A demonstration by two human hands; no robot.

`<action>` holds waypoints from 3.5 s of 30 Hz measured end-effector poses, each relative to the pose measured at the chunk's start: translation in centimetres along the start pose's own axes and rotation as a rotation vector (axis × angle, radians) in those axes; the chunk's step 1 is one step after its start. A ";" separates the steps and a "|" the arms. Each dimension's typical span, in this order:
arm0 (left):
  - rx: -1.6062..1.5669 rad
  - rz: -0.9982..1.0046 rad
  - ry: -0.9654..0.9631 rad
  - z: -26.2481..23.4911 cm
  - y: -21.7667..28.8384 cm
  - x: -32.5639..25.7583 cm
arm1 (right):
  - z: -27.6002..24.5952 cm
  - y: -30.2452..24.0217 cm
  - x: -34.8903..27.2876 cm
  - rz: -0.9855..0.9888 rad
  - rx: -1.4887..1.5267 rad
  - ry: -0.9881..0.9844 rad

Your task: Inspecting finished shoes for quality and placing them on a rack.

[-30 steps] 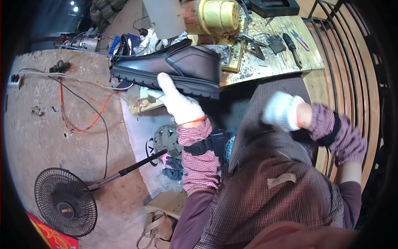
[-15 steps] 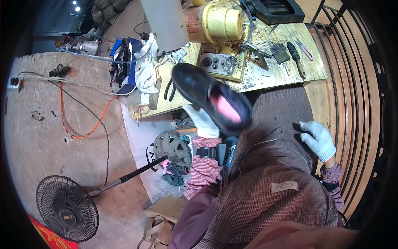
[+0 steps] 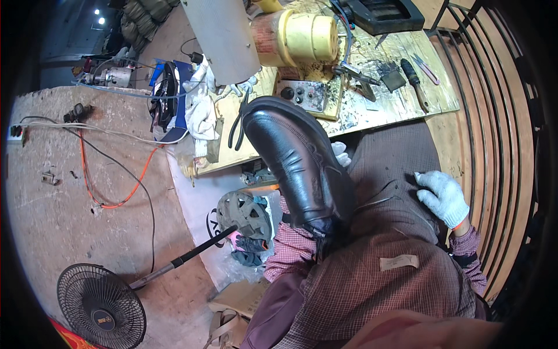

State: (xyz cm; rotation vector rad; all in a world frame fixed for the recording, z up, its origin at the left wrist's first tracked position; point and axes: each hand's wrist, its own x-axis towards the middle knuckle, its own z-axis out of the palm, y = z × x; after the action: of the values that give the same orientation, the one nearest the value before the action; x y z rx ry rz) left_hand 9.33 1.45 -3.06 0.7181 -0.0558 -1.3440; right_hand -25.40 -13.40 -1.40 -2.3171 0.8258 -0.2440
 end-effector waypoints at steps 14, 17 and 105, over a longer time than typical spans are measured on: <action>0.341 0.139 0.260 1.9 -5.7 1.9 | -3.3 -5.5 3.4 -0.494 0.012 -0.104; 0.329 0.036 0.045 7.3 -8.3 3.1 | -5.7 -5.9 3.3 -0.533 -0.071 0.067; 0.245 0.669 0.459 6.7 9.4 4.9 | -8.8 13.4 14.4 0.344 1.526 0.677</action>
State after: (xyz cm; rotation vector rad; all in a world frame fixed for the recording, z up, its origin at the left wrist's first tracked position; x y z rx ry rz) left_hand 15.78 -5.44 5.13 1.0836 -0.0850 -0.5201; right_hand -24.09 -34.75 -3.81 -0.6277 0.8306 -1.0753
